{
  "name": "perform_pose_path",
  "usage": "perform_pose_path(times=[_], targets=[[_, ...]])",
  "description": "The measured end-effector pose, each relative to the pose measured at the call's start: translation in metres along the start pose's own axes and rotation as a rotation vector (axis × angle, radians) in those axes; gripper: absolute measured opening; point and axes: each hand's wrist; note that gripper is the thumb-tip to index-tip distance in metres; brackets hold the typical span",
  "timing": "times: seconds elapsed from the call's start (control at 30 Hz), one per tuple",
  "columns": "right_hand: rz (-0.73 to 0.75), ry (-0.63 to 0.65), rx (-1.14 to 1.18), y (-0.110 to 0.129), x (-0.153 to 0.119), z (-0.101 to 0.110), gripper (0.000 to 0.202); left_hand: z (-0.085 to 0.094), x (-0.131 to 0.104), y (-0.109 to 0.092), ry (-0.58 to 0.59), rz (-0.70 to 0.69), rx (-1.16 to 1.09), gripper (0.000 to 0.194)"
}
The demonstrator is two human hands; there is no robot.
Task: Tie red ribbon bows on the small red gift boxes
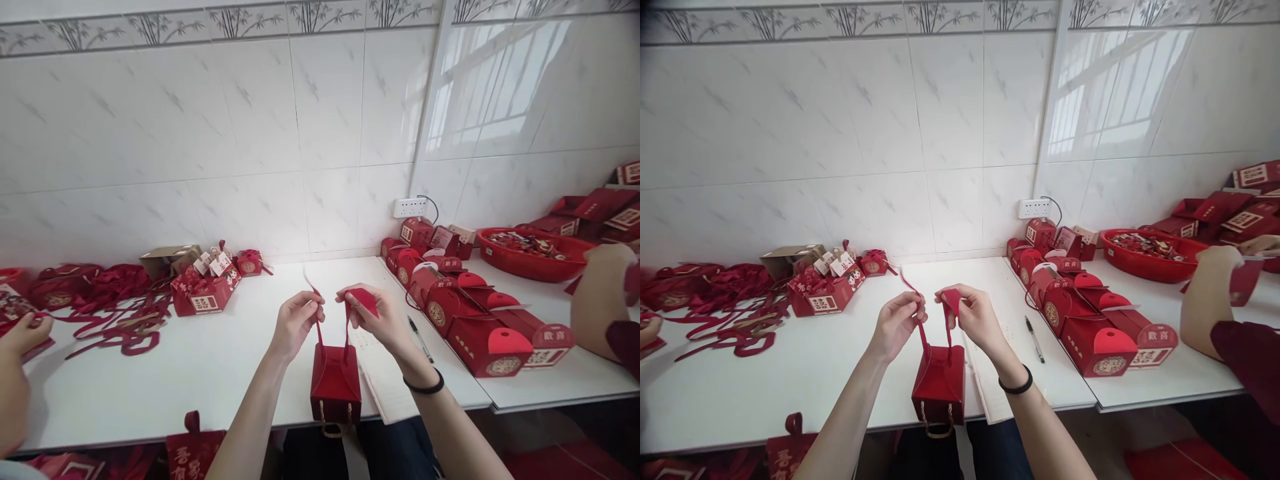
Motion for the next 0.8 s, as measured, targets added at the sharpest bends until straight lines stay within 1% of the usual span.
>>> perform_pose_path(times=[0.07,0.17,0.23,0.33,0.4,0.5,0.6,0.8], targets=[[0.005,-0.001,-0.062,0.0,0.004,-0.002,0.024,-0.001,-0.001,0.0,-0.025,-0.009,0.039,0.015],[-0.037,-0.013,-0.032,-0.001,0.007,-0.006,0.023,-0.002,-0.001,-0.001,-0.063,-0.048,0.092,0.019],[-0.053,-0.018,-0.012,-0.002,0.008,-0.008,0.027,-0.002,-0.002,-0.002,-0.072,-0.079,0.131,0.02],[-0.051,-0.005,-0.055,-0.002,0.01,-0.011,0.039,-0.001,-0.003,-0.001,-0.07,-0.115,0.188,0.023],[-0.053,0.011,-0.082,-0.002,0.01,-0.013,0.043,-0.002,-0.003,-0.001,-0.069,-0.137,0.197,0.024],[-0.047,0.036,-0.094,-0.004,0.009,-0.015,0.044,-0.006,-0.003,-0.001,-0.079,-0.188,0.162,0.025],[-0.039,0.032,-0.086,-0.006,0.006,-0.015,0.044,-0.011,-0.001,-0.001,-0.118,-0.229,0.116,0.026],[-0.02,-0.104,-0.022,-0.012,-0.001,-0.007,0.043,-0.005,0.001,0.002,-0.213,-0.318,-0.023,0.017]])
Point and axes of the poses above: each hand's wrist, its own x-axis towards the middle knuckle, its own z-axis out of the back of the hand, y = z × x, and after that the axes turned 12 degrees about z, right-handed
